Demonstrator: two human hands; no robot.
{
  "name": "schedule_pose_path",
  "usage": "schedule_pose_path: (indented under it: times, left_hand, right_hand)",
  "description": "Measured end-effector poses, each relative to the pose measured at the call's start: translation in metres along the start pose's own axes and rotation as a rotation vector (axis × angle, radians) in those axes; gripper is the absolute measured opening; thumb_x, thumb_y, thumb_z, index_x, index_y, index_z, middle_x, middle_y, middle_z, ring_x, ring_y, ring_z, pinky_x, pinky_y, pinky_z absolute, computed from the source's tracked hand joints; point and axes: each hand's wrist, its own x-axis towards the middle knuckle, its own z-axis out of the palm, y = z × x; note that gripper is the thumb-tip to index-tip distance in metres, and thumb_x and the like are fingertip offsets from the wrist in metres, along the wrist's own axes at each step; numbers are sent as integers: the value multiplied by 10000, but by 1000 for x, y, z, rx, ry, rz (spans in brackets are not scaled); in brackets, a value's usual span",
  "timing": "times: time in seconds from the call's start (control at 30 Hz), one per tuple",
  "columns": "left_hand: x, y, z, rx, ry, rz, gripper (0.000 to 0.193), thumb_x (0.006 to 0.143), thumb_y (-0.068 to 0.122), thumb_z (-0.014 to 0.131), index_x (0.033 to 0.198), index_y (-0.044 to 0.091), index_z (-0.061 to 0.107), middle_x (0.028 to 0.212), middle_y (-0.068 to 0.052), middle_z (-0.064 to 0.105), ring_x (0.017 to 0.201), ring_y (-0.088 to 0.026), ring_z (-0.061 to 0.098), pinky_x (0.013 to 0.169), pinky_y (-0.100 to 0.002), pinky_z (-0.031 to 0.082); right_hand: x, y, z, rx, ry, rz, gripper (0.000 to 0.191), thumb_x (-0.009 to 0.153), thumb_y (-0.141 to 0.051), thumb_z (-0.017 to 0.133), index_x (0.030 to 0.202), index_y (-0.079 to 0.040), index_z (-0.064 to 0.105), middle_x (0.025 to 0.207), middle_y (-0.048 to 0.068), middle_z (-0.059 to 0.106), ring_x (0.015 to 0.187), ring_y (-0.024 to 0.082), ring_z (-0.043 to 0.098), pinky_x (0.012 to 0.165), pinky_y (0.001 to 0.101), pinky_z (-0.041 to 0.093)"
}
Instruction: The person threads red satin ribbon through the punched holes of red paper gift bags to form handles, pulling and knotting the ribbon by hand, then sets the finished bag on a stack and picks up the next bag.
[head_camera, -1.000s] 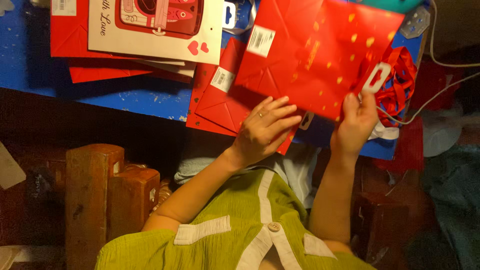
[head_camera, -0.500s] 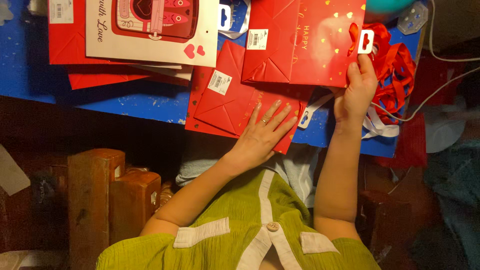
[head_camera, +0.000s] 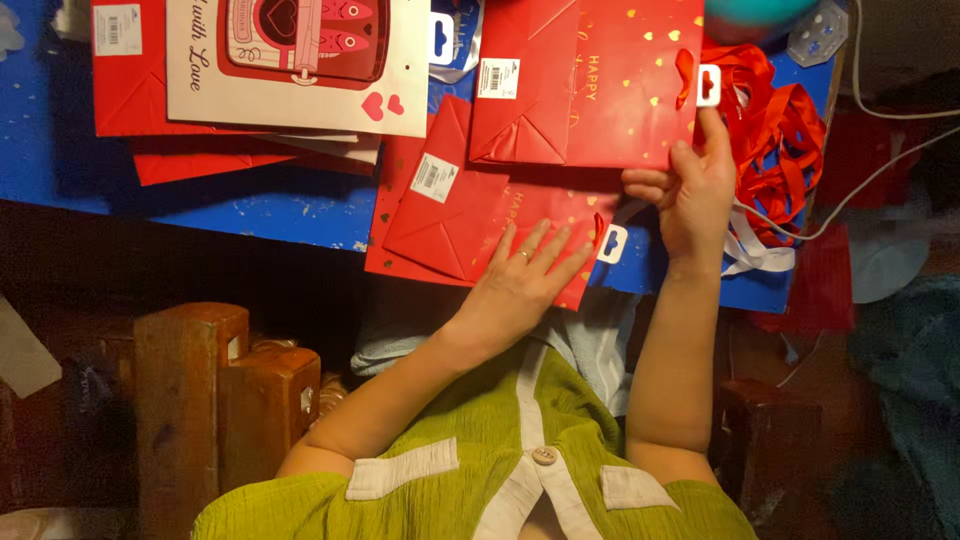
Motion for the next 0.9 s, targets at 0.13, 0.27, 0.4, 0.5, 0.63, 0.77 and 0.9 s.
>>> schedule_pose_path:
  times: [0.13,0.27,0.4,0.5,0.63,0.77,0.9]
  left_hand:
    - [-7,6,-7,-50,-78,-63,657,893,92,589,1535,77,447,1478,-225,512,1373,-422,492,1141,-618,358]
    - [-10,12,-5,-23,-77,-79,599,886,100,593,1474,55,488,1469,-215,519,1368,-422,497,1127,-611,365]
    - [-5,11,0,49,-53,-74,648,818,138,690,1437,61,516,1492,-181,521,1389,-385,493,1137,-574,374]
    - [6,3,0,13,-30,-83,785,707,205,788,1433,68,524,1486,-161,524,1386,-362,491,1148,-549,373]
    - [18,-11,-14,-100,22,-42,906,687,364,863,1454,45,500,1375,-205,556,1265,-402,508,1061,-550,398]
    - [10,-31,-44,-586,119,21,786,847,365,865,1471,64,494,1279,-153,622,1221,-333,580,1084,-450,464]
    - [10,-69,-72,-223,356,-219,432,937,215,862,1306,149,649,1188,-77,668,1203,-290,589,1062,-393,488]
  right_hand:
    - [-2,8,-8,27,15,-46,665,1095,-100,481,1661,-43,136,1331,190,651,941,315,777,761,382,667]
    - [-12,16,-15,-37,28,-105,676,1127,-138,525,1673,-11,148,1444,174,592,1086,311,763,804,375,666]
    - [-16,22,-16,-65,79,-125,621,1111,-127,586,1630,25,282,1273,118,651,929,263,762,722,351,648]
    - [-17,23,-10,-75,100,-102,564,1095,-106,617,1593,47,403,1005,95,679,794,224,745,666,312,612]
    - [-26,22,0,7,114,-80,535,1050,-74,600,1544,70,453,941,53,704,748,185,740,633,277,587]
    - [-44,27,6,-158,116,-126,465,1055,-96,617,1496,29,543,814,29,574,643,140,634,562,252,482]
    - [-44,29,14,-817,275,-508,342,1073,-56,641,1405,26,657,1186,115,553,1008,165,573,877,305,493]
